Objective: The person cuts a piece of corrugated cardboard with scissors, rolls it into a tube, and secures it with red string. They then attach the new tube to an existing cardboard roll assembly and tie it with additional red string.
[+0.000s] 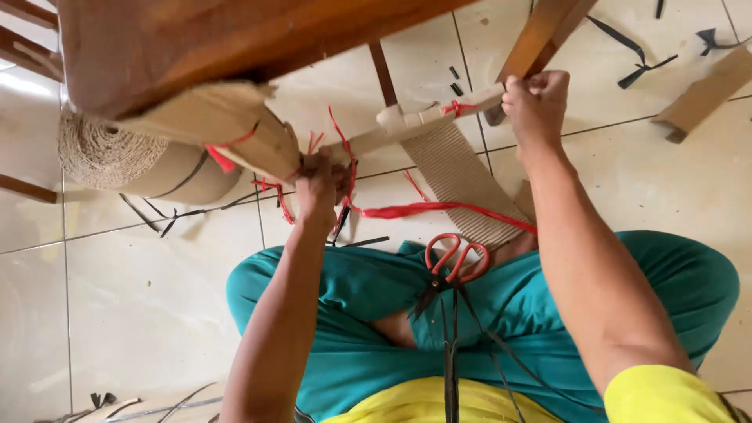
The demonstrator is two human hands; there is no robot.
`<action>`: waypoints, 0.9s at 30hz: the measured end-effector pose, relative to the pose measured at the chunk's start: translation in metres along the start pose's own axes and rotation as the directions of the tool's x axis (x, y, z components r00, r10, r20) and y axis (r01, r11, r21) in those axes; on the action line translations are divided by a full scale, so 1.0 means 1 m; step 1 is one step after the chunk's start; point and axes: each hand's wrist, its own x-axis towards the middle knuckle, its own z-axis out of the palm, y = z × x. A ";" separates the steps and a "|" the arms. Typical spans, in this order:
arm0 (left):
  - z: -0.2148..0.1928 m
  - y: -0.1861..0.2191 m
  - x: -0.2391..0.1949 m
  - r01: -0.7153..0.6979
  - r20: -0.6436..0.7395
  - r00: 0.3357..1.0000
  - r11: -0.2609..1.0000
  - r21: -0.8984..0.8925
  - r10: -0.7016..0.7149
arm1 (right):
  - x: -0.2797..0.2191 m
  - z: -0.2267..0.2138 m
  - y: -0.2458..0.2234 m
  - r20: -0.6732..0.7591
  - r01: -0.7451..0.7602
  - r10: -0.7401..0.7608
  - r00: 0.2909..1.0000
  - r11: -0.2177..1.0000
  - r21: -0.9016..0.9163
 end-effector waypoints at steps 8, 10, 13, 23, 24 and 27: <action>-0.031 -0.036 0.016 0.092 0.349 0.932 0.995 0.033 -0.098 | -0.150 -0.046 -0.001 0.947 0.564 0.285 0.149 0.762 -0.318; -0.040 -0.050 0.012 0.118 0.339 0.935 0.993 -0.020 -0.105 | -0.165 -0.046 0.024 0.924 0.704 0.345 0.162 0.616 -0.353; -0.045 -0.050 0.002 0.111 0.333 0.939 0.992 -0.065 -0.083 | -0.171 -0.038 0.031 0.859 0.837 0.458 0.229 0.358 -0.414; -0.051 -0.060 -0.007 -0.022 0.312 0.950 1.000 0.000 0.020 | -0.146 -0.037 0.037 0.798 0.766 0.579 0.165 0.434 -0.473; -0.054 -0.061 -0.008 -0.030 0.304 0.952 1.000 -0.005 0.030 | -0.148 -0.039 0.045 0.804 0.774 0.574 0.158 0.434 -0.462; -0.050 -0.059 -0.011 -0.032 0.299 0.954 0.999 0.001 0.030 | -0.149 -0.046 0.045 0.802 0.820 0.555 0.220 0.340 -0.460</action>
